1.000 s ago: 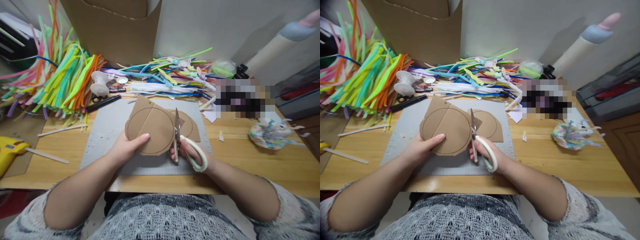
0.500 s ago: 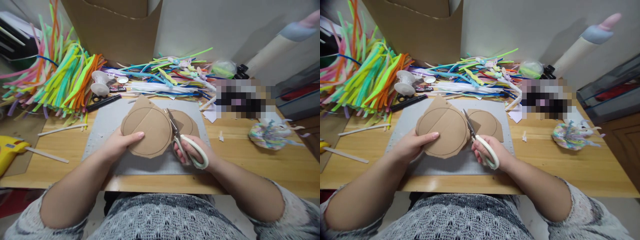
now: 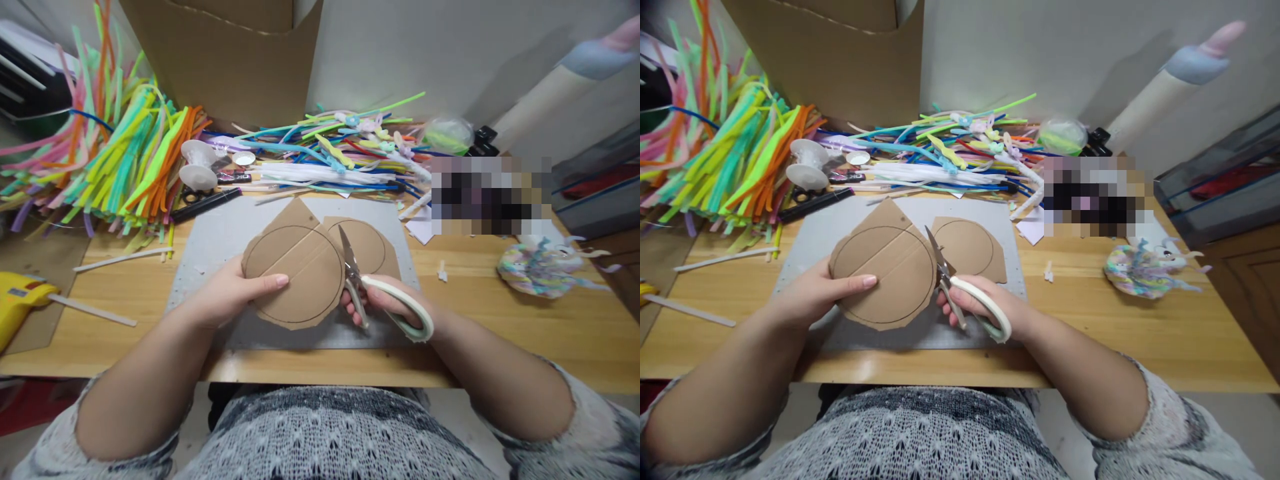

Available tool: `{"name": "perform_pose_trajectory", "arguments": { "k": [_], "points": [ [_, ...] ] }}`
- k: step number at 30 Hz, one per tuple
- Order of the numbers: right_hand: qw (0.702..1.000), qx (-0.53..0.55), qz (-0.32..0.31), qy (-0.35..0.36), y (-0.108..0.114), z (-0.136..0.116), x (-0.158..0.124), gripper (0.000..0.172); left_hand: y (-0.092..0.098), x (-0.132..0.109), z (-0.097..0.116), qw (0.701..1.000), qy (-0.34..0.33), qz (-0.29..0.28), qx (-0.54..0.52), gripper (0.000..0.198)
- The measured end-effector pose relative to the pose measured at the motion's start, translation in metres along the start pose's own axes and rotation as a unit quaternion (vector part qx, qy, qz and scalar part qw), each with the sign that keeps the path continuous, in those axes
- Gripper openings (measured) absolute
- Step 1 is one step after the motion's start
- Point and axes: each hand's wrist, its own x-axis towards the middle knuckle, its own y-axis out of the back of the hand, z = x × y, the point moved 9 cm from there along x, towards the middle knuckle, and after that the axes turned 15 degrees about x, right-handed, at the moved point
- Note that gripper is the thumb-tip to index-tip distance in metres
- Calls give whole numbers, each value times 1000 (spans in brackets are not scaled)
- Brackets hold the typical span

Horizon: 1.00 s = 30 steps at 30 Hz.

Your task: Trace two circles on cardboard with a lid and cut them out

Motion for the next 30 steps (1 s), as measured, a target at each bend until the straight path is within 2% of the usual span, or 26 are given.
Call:
{"name": "perform_pose_trajectory", "arguments": {
  "k": [9, 14, 17, 20, 23, 27, 30],
  "points": [
    [999, 7, 41, -24, -4, 1, -1, 57, 1, -3, -2, 1000, 16, -22, 1, 47],
    [997, -22, 73, -17, -6, -1, -3, 50, 6, -1, -6, 1000, 20, -5, -15, 56],
    [993, -38, 108, -21, -3, -3, -4, 48, 9, 1, -10, 999, 30, 8, -31, 54],
    [987, -45, 153, 8, 2, -7, -3, 48, 15, 7, -15, 995, 52, 55, -64, 36],
    [981, -52, 184, 15, 6, -7, -1, 50, 21, 11, -15, 985, 50, 126, -106, 33],
    [992, -5, 127, -20, -5, 0, 4, 59, 31, 5, -10, 968, 25, 232, -92, 38],
    [996, 19, 83, -17, -10, 1, 5, 59, 26, 0, -7, 974, 23, 222, -47, 33]
  ]
}}
